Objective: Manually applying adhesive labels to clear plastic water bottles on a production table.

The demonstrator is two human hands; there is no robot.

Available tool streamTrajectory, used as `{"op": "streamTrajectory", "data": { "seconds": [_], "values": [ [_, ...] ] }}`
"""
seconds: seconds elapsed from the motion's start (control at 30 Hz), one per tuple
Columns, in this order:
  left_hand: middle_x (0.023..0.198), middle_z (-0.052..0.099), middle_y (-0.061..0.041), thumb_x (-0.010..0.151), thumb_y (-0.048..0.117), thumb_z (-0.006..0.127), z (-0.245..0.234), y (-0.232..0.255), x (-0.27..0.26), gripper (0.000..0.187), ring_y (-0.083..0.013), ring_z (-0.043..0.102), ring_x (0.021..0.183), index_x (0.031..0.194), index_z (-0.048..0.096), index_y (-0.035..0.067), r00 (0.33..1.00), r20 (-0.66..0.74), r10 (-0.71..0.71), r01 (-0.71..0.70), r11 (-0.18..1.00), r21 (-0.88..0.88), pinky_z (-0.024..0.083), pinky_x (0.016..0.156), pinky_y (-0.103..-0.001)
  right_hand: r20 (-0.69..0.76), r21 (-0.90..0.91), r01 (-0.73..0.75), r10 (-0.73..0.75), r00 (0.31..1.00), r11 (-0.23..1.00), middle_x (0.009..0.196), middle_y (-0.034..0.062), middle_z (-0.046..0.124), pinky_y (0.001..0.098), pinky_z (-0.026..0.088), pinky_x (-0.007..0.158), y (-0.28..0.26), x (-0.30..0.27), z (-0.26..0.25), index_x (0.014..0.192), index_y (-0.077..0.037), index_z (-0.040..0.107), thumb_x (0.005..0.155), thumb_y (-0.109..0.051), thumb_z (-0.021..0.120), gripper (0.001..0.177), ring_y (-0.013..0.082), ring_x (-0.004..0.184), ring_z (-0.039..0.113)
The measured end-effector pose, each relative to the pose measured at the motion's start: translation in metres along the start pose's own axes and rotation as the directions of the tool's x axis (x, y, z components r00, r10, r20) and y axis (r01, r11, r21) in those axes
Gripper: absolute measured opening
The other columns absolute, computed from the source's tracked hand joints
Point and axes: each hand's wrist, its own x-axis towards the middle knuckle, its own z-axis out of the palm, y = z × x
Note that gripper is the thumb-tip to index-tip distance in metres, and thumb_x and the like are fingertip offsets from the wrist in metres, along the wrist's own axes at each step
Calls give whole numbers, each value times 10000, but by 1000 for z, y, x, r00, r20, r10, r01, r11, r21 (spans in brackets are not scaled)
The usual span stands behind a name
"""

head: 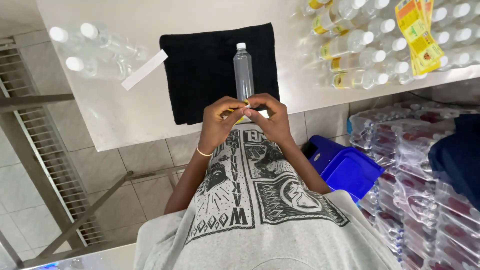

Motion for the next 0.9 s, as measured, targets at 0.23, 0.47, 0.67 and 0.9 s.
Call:
{"op": "streamTrajectory", "data": {
  "seconds": [0.23,0.47,0.67,0.9],
  "values": [
    [1068,797,-98,1029,143,826,24,1,-19,138,-169,746,950,1125,827,44,987,-142,-78,85,996,41,629,763,-307,1,156,-33,33,999,987,959,112,752,316,546,816,40,1,-47,1110,33,788,1054,-13,756,79,126,900,633],
    [1036,671,-81,1091,97,747,9,4,-62,93,-112,610,801,1133,755,13,762,-648,12,1,1000,19,566,675,-255,-468,496,-333,570,675,802,780,40,706,221,555,652,169,51,-154,1056,-178,666,1066,-177,638,30,166,700,724],
    [722,558,-32,1100,120,757,19,-13,-91,136,-59,480,541,1114,778,-14,612,-790,40,45,995,85,418,518,-222,-498,627,-347,701,510,698,770,151,725,295,559,486,262,8,-218,1075,-159,639,1027,-156,697,75,285,604,743],
    [872,629,-117,1015,140,847,20,-5,-57,188,-138,585,656,1099,809,-24,836,-546,57,-33,998,54,522,553,-284,-576,-28,-385,299,761,923,1103,42,671,192,590,739,178,-13,-149,1501,-101,543,987,-65,747,554,106,837,697]
  ]
}}
